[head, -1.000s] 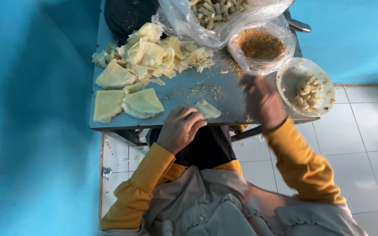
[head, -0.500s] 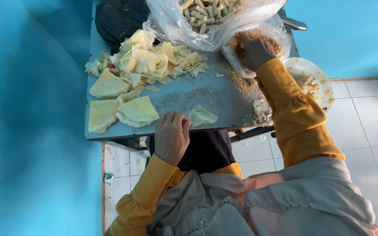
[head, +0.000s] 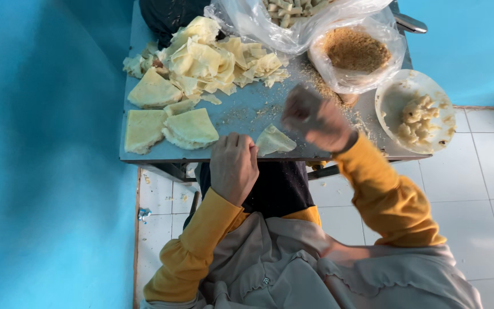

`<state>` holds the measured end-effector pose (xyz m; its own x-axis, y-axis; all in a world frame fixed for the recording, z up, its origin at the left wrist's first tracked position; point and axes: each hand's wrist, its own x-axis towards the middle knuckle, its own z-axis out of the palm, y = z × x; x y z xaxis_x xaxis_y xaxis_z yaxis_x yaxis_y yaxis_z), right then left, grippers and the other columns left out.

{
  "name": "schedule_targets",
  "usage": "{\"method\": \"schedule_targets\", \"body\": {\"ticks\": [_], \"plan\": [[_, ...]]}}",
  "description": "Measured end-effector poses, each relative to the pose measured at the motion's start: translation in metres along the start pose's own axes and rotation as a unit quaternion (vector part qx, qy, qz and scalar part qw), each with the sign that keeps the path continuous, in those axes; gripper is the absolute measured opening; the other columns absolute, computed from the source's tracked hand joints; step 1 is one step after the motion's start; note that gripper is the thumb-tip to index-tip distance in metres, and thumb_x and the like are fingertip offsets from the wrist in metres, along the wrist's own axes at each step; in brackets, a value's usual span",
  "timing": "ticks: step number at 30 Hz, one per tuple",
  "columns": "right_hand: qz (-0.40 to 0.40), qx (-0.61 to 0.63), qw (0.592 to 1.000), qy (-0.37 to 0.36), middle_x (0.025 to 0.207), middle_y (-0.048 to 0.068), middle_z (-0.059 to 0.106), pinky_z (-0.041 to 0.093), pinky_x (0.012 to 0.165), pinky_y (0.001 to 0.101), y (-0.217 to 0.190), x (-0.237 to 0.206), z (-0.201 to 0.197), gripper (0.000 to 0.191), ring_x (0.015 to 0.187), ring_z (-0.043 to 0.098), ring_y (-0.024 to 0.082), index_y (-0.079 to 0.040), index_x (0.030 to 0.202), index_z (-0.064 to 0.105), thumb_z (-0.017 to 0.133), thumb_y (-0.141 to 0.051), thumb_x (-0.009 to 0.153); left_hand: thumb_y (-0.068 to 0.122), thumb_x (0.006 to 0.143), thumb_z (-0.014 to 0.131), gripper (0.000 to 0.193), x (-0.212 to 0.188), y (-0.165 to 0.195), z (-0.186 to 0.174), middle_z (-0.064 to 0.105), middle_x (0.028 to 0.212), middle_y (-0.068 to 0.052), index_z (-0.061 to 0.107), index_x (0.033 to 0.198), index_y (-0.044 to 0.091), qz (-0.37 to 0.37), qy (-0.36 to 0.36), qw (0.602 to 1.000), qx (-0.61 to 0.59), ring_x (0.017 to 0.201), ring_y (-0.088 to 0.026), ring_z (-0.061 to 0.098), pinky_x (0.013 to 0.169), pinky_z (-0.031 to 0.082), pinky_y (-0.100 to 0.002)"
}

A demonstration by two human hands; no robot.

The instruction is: The person sits at a small table and folds thin pastry sheets by hand, rolling each piece into a small roll. They dip the ends of some rolls into a brown powdery filling from a plastic-lined container and place the finished rolls into a plastic bag of similar rolls on the table.

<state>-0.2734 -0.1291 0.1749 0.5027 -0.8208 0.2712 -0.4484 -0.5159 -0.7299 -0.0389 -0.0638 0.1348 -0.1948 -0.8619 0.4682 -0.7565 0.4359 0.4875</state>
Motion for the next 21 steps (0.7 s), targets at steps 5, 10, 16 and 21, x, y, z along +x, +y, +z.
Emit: {"method": "schedule_targets", "body": {"ticks": [5,10,16,21], "plan": [[-0.066,0.002,0.998,0.015,0.096,0.006,0.071,0.064,0.071,0.0293,-0.022,-0.001,0.047,0.016,0.082,0.075,0.014,-0.004,0.104,0.055,0.069,-0.003,0.096,0.012,0.093,0.070,0.013,0.001,-0.004,0.000,0.061,0.091,-0.010,0.058,0.095,0.007,-0.003,-0.010,1.000,0.017,0.090,-0.031,0.061,0.082,0.048,-0.044],[-0.136,-0.226,0.964,0.035,0.100,0.014,0.071,0.060,0.076,0.0380,-0.040,-0.020,0.054,0.028,0.092,0.071,0.029,-0.002,0.112,0.060,0.069,0.001,0.085,0.016,0.088,0.072,0.019,0.003,-0.001,-0.001,0.063,0.090,-0.012,0.058,0.096,0.005,0.002,-0.027,0.999,0.020,0.089,-0.032,0.061,0.081,0.048,-0.045],[-0.116,-0.299,0.941,0.109,0.115,0.011,0.073,0.062,0.085,0.0386,-0.042,-0.050,0.055,0.036,0.105,0.071,0.030,-0.005,0.117,0.057,0.064,0.007,0.083,0.013,0.088,0.072,0.016,0.002,0.004,-0.002,0.063,0.090,-0.013,0.058,0.091,0.006,0.003,-0.028,0.999,0.030,0.089,-0.031,0.061,0.081,0.048,-0.044],[0.009,-0.232,0.959,0.163,0.104,0.013,0.071,0.060,0.079,0.0395,-0.030,-0.052,0.058,0.023,0.096,0.071,0.031,-0.002,0.113,0.054,0.066,0.005,0.095,0.011,0.090,0.071,0.016,0.003,0.008,-0.002,0.064,0.089,-0.012,0.056,0.093,0.007,0.002,-0.010,1.000,-0.025,0.086,-0.032,0.061,0.079,0.048,-0.045]]}}
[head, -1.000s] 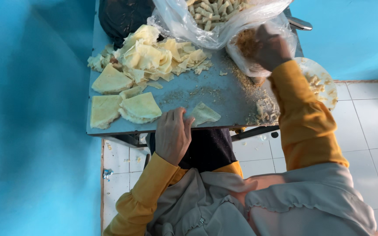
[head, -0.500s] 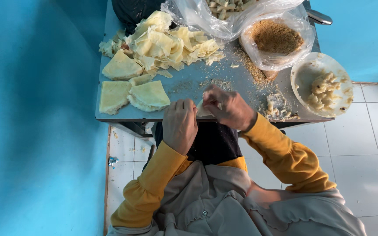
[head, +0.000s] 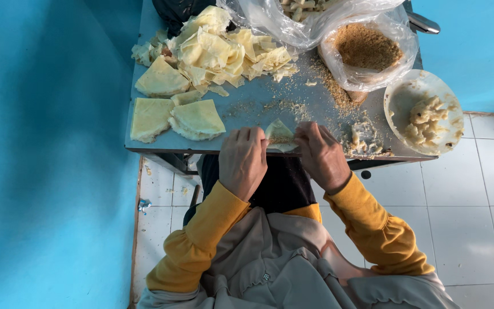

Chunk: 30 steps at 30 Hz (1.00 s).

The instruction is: The person sits at a small table and folds thin pastry sheets by hand, rolling each piece into a small roll. They dip the ends of some rolls into a brown powdery filling from a plastic-lined container and place the finished rolls into a plastic bag of similar rolls on the table.

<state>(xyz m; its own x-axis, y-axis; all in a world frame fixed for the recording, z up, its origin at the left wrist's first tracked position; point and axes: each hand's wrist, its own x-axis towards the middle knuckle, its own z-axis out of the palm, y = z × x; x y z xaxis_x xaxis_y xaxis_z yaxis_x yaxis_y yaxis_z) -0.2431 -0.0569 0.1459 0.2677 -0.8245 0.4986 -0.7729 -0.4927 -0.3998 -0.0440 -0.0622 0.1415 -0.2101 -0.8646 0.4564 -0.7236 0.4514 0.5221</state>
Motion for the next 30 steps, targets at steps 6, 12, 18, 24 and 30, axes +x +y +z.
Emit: {"method": "schedule_targets", "body": {"ticks": [6,12,18,24,30], "plan": [[-0.029,-0.033,0.998,-0.035,0.101,0.016,0.068,0.059,0.075,0.0419,0.004,0.006,0.004,0.030,0.092,0.068,0.033,0.000,0.119,0.047,0.059,0.010,0.093,0.006,0.095,0.067,0.016,-0.002,0.008,-0.002,0.066,0.096,-0.014,0.056,0.107,0.004,-0.016,0.017,0.992,-0.125,0.092,-0.035,0.063,0.081,0.050,-0.046],[-0.093,0.104,0.989,-0.044,0.112,0.021,0.063,0.060,0.078,0.0380,0.011,0.007,-0.003,0.065,0.090,0.068,0.030,0.001,0.153,0.019,0.051,0.014,0.097,0.002,0.094,0.064,0.020,-0.006,0.010,-0.004,0.069,0.107,-0.012,0.062,0.114,0.005,0.032,0.013,0.991,-0.130,0.103,-0.033,0.063,0.090,0.051,-0.042],[-0.052,0.129,0.987,-0.082,0.115,0.021,0.067,0.061,0.079,0.0371,0.002,0.009,-0.007,0.056,0.096,0.073,0.031,0.001,0.147,0.025,0.051,0.012,0.098,0.004,0.092,0.065,0.020,-0.008,0.001,0.004,0.070,0.109,-0.010,0.065,0.112,0.004,0.062,-0.016,0.988,-0.137,0.106,-0.031,0.062,0.094,0.051,-0.042],[-0.061,0.077,0.989,-0.114,0.106,0.016,0.072,0.059,0.080,0.0394,-0.012,0.013,-0.016,0.036,0.093,0.074,0.032,-0.001,0.125,0.049,0.065,0.001,0.092,0.003,0.084,0.067,0.020,0.004,-0.020,0.020,0.066,0.102,-0.011,0.064,0.104,0.003,0.181,-0.031,0.982,-0.039,0.103,-0.031,0.060,0.093,0.049,-0.042],[-0.063,0.071,0.990,-0.109,0.093,0.010,0.074,0.058,0.076,0.0378,-0.001,0.032,-0.002,0.034,0.079,0.074,0.025,-0.004,0.122,0.051,0.071,0.000,0.095,0.005,0.083,0.069,0.022,0.012,-0.022,0.031,0.065,0.097,-0.012,0.065,0.105,0.004,0.094,-0.046,0.993,-0.048,0.098,-0.030,0.060,0.089,0.047,-0.042]]}}
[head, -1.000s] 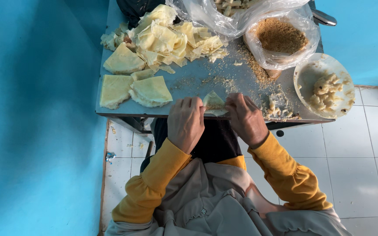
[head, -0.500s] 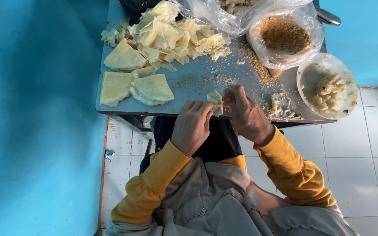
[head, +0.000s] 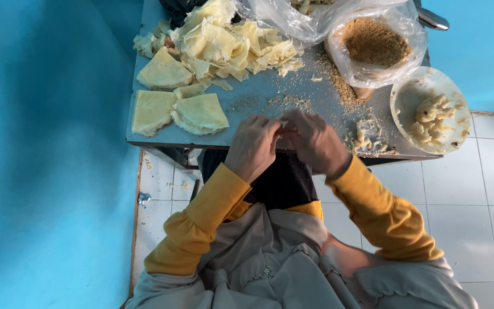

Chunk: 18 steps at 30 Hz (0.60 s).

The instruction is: The person sits at a small table and folds thin pastry sheets by hand, rolling each piece into a small roll. They dip the ends of some rolls into a brown powdery filling from a plastic-lined container and place the finished rolls into a plastic bag of similar rolls on the table.

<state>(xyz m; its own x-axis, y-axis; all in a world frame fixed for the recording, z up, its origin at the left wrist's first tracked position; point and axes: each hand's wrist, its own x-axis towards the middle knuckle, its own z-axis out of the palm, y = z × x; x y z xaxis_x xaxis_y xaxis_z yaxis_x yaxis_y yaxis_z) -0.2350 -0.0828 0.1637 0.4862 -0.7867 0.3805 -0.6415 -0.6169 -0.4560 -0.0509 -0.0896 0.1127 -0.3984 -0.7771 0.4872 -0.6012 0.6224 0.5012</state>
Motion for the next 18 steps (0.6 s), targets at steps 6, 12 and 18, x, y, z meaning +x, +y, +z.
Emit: {"method": "schedule_targets", "body": {"ticks": [6,12,18], "plan": [[0.028,0.068,0.997,-0.001,0.091,0.011,0.073,0.062,0.062,0.0321,0.010,0.011,0.001,0.031,0.077,0.076,0.023,-0.001,0.120,0.049,0.067,-0.001,0.096,0.003,0.084,0.068,0.023,0.000,0.002,0.002,0.063,0.100,-0.011,0.065,0.106,0.003,0.039,-0.010,0.996,0.084,0.100,-0.028,0.059,0.092,0.050,-0.040],[-0.039,-0.100,0.993,0.059,0.092,0.016,0.071,0.060,0.064,0.0381,-0.013,-0.017,0.011,0.035,0.082,0.073,0.031,-0.001,0.122,0.050,0.069,0.003,0.093,0.007,0.076,0.072,0.031,-0.012,0.000,0.002,0.061,0.103,-0.012,0.066,0.106,0.002,0.085,0.029,0.987,0.137,0.104,-0.030,0.057,0.089,0.049,-0.041],[0.064,0.104,0.990,-0.076,0.089,0.012,0.072,0.059,0.058,0.0340,0.028,0.015,0.001,0.041,0.073,0.074,0.024,0.002,0.127,0.046,0.069,0.001,0.093,0.007,0.085,0.072,0.005,0.026,-0.024,0.006,0.067,0.087,-0.014,0.069,0.087,0.005,-0.048,-0.061,0.996,-0.036,0.087,-0.032,0.064,0.086,0.050,-0.044]]}}
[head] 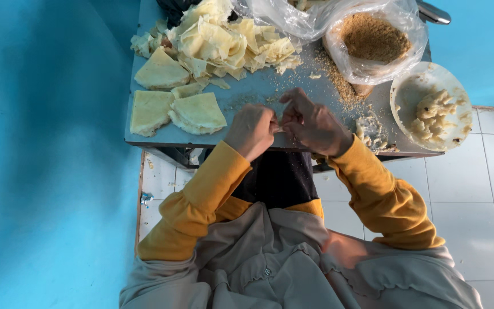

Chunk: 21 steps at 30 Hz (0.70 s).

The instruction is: The person sits at a small table and folds thin pastry sheets by hand, rolling each piece into a small roll. They dip the ends of some rolls into a brown powdery filling from a plastic-lined container and place the finished rolls into a plastic bag of similar rolls on the table.

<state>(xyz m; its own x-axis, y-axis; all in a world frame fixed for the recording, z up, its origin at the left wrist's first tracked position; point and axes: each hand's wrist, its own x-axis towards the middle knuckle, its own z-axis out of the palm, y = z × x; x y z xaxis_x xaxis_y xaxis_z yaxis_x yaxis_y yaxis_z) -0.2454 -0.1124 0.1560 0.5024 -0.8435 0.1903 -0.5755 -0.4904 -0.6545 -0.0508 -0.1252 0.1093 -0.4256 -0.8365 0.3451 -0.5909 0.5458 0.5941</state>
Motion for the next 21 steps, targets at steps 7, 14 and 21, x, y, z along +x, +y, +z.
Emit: {"method": "schedule_targets", "body": {"ticks": [7,14,21], "plan": [[-0.131,-0.156,0.969,0.141,0.107,0.018,0.071,0.062,0.070,0.0345,-0.013,-0.023,0.023,0.046,0.091,0.072,0.028,0.007,0.133,0.039,0.066,0.005,0.096,0.005,0.087,0.069,0.013,-0.024,0.009,-0.002,0.066,0.090,-0.012,0.066,0.098,0.002,0.090,0.065,0.987,0.117,0.092,-0.031,0.063,0.084,0.053,-0.042],[-0.089,-0.145,0.977,0.126,0.100,0.018,0.069,0.063,0.071,0.0343,-0.019,-0.013,0.015,0.035,0.088,0.072,0.028,0.003,0.126,0.046,0.064,0.008,0.097,0.006,0.077,0.069,0.017,-0.017,0.016,-0.005,0.066,0.092,-0.010,0.068,0.094,0.005,0.076,0.056,0.983,0.156,0.094,-0.028,0.061,0.083,0.051,-0.040],[-0.050,-0.105,0.985,0.127,0.102,0.017,0.070,0.060,0.078,0.0376,-0.025,-0.019,0.018,0.037,0.092,0.073,0.031,0.003,0.128,0.048,0.065,0.007,0.095,0.007,0.084,0.066,0.028,-0.025,0.024,-0.005,0.064,0.101,-0.009,0.069,0.112,0.004,0.070,0.042,0.983,0.163,0.100,-0.027,0.059,0.089,0.051,-0.038]]}}
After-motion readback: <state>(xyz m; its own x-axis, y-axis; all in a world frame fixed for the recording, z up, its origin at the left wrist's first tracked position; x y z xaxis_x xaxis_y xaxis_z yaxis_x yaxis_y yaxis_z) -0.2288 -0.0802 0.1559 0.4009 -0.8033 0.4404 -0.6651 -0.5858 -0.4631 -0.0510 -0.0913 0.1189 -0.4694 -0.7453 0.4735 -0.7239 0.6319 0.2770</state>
